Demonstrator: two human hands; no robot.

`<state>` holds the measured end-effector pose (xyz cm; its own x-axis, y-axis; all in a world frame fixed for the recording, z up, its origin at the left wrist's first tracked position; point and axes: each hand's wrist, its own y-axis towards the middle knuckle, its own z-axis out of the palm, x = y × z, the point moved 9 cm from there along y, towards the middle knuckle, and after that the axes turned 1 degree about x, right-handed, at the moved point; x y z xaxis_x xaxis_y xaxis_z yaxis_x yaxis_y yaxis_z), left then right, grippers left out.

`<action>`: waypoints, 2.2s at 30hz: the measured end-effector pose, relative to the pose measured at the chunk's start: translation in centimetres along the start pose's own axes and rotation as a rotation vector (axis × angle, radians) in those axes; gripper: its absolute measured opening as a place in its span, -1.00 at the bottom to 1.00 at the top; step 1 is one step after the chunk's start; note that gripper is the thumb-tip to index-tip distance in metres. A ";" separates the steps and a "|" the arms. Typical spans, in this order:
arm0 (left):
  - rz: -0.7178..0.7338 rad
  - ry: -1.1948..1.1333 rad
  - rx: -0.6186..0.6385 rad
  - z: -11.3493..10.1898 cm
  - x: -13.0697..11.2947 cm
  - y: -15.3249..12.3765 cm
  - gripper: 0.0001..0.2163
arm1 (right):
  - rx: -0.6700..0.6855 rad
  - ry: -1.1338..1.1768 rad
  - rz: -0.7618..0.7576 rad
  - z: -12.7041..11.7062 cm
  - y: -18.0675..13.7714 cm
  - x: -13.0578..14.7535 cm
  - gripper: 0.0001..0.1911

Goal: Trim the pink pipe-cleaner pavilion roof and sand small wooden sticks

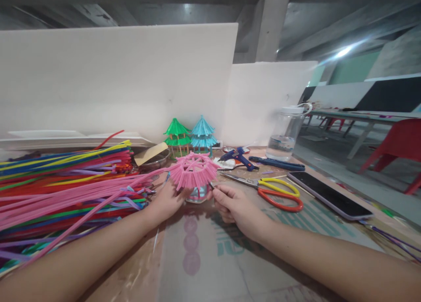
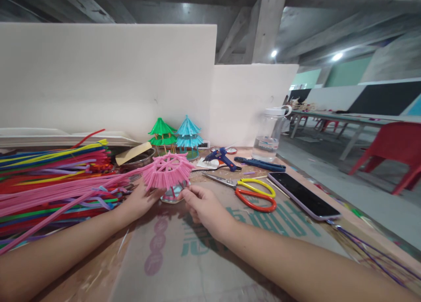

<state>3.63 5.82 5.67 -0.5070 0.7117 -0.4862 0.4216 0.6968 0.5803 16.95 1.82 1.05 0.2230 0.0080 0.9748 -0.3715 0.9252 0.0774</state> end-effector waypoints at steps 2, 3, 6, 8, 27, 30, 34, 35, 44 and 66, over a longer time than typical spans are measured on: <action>-0.002 -0.004 0.001 0.0 -0.1 0.0 -0.53 | 0.001 0.001 0.005 0.0 0.0 0.0 -0.47; -0.004 -0.005 0.001 0.0 -0.1 0.0 -0.54 | 0.003 0.011 0.009 0.1 0.0 0.0 -0.46; -0.016 -0.006 -0.002 0.0 0.1 0.1 -0.57 | 0.013 0.029 0.020 0.3 -0.1 -0.1 -0.44; -0.027 -0.007 -0.007 0.1 0.4 0.0 -0.57 | 0.019 0.027 0.022 0.3 -0.1 -0.1 -0.43; -0.012 -0.013 -0.006 0.2 0.3 0.0 -0.59 | -0.035 -0.006 -0.041 -0.1 0.1 0.3 -0.43; -0.005 -0.007 -0.001 0.2 0.1 0.0 -0.57 | -0.042 -0.014 -0.037 -0.1 0.1 0.3 -0.44; 0.003 -0.002 0.007 0.1 -0.3 0.1 -0.54 | -0.062 -0.034 -0.032 -0.3 0.0 0.4 -0.45; 0.006 -0.001 0.008 0.1 -0.4 0.1 -0.54 | -0.069 -0.040 -0.031 -0.4 0.0 0.4 -0.45; 0.019 0.016 0.008 0.2 -0.2 0.1 -0.56 | -0.038 0.023 -0.004 -0.1 0.0 0.2 -0.39; 0.022 0.016 -0.002 0.3 0.2 0.0 -0.58 | -0.019 0.024 -0.015 -0.1 0.0 0.2 -0.45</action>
<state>3.71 6.01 5.39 -0.5096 0.7254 -0.4628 0.4316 0.6808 0.5918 17.08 1.82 1.27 0.2499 0.0027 0.9683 -0.3505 0.9324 0.0879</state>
